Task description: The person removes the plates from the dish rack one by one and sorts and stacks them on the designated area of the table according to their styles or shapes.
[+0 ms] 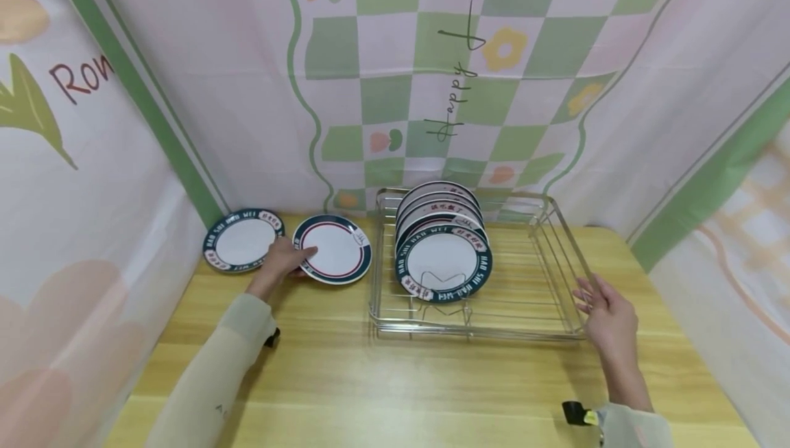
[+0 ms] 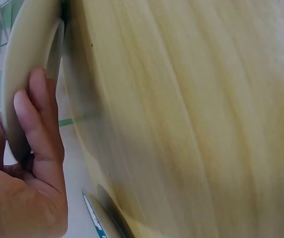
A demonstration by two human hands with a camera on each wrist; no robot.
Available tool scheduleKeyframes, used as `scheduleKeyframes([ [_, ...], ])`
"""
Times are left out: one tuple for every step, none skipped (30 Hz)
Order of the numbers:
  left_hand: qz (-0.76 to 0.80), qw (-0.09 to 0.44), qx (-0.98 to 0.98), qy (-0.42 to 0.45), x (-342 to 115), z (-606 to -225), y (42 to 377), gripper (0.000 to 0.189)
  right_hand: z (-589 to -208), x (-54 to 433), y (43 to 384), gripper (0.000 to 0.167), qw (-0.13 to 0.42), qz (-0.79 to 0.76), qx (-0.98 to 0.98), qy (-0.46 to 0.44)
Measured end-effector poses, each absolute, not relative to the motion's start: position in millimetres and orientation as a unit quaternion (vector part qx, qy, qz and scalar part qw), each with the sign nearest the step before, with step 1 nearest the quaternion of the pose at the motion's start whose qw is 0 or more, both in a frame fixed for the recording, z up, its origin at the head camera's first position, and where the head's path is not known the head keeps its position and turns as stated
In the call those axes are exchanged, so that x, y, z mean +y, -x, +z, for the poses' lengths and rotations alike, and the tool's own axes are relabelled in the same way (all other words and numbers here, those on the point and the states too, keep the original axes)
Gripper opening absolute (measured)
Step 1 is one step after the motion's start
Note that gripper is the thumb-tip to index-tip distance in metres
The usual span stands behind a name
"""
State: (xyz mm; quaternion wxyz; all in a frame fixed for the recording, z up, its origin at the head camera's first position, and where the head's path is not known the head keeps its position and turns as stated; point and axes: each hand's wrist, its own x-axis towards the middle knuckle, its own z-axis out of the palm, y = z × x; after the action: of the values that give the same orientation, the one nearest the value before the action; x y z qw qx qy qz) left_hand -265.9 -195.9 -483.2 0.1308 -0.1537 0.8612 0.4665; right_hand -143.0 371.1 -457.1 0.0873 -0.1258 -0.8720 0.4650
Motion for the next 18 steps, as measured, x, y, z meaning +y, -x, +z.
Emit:
scheduleKeyframes([
  [0.464,0.132,0.863,0.153,-195.9,-483.4,266.0,0.035,-457.1,371.4,143.1,0.052,0.087,0.462,-0.874,0.124],
  [0.46,0.134,0.864,0.153,-195.8,-483.7,265.9,0.034,-456.9,371.5,143.1,0.052,0.086,0.462,-0.874,0.124],
  [0.457,0.134,0.866,0.154,-195.6,-484.0,265.7,0.033,-456.8,371.5,143.3,0.051,0.086,0.462,-0.874,0.124],
  [0.453,0.135,0.868,0.154,-195.7,-484.4,265.5,0.033,-456.7,371.3,143.1,0.051,0.084,0.463,-0.873,0.126],
  [0.45,0.136,0.868,0.157,-195.6,-484.6,265.2,0.032,-456.6,371.3,143.2,0.051,0.082,0.464,-0.873,0.126],
  [0.447,0.137,0.869,0.159,-195.5,-484.7,264.8,0.033,-456.5,371.3,143.4,0.051,0.081,0.464,-0.873,0.128],
  [0.445,0.138,0.87,0.161,-195.4,-484.7,264.5,0.033,-456.5,371.3,143.4,0.051,0.08,0.466,-0.872,0.13],
  [0.441,0.138,0.872,0.162,-195.1,-485.0,264.2,0.033,-456.5,371.2,143.4,0.051,0.079,0.467,-0.871,0.131],
  [0.438,0.138,0.874,0.162,-195.0,-485.2,264.1,0.033,-456.5,371.2,143.5,0.051,0.078,0.467,-0.871,0.131],
  [0.435,0.138,0.876,0.159,-194.9,-485.2,263.8,0.034,-456.4,371.3,143.5,0.051,0.078,0.467,-0.871,0.131],
  [0.431,0.138,0.878,0.158,-194.7,-485.3,263.7,0.034,-456.6,371.5,143.7,0.051,0.078,0.466,-0.871,0.131],
  [0.427,0.139,0.88,0.157,-194.7,-485.5,263.7,0.034,-456.5,371.6,143.7,0.051,0.079,0.466,-0.872,0.13],
  [0.421,0.14,0.882,0.156,-194.9,-485.6,263.6,0.034,-456.5,371.7,143.7,0.051,0.078,0.466,-0.872,0.129],
  [0.417,0.14,0.885,0.152,-195.3,-485.8,263.5,0.034,-456.5,371.8,143.7,0.051,0.078,0.466,-0.872,0.128],
  [0.415,0.141,0.886,0.148,-196.0,-486.1,263.3,0.035,-456.5,371.8,143.5,0.051,0.079,0.466,-0.872,0.127],
  [0.413,0.141,0.888,0.144,-196.9,-486.4,263.0,0.035,-456.4,371.7,143.5,0.051,0.08,0.466,-0.872,0.127],
  [0.412,0.142,0.889,0.141,-197.7,-487.0,262.6,0.036,-456.4,371.8,143.5,0.051,0.08,0.467,-0.872,0.126],
  [0.409,0.142,0.891,0.138,-198.8,-487.9,262.1,0.037,-456.2,371.6,143.4,0.051,0.081,0.468,-0.871,0.126],
])
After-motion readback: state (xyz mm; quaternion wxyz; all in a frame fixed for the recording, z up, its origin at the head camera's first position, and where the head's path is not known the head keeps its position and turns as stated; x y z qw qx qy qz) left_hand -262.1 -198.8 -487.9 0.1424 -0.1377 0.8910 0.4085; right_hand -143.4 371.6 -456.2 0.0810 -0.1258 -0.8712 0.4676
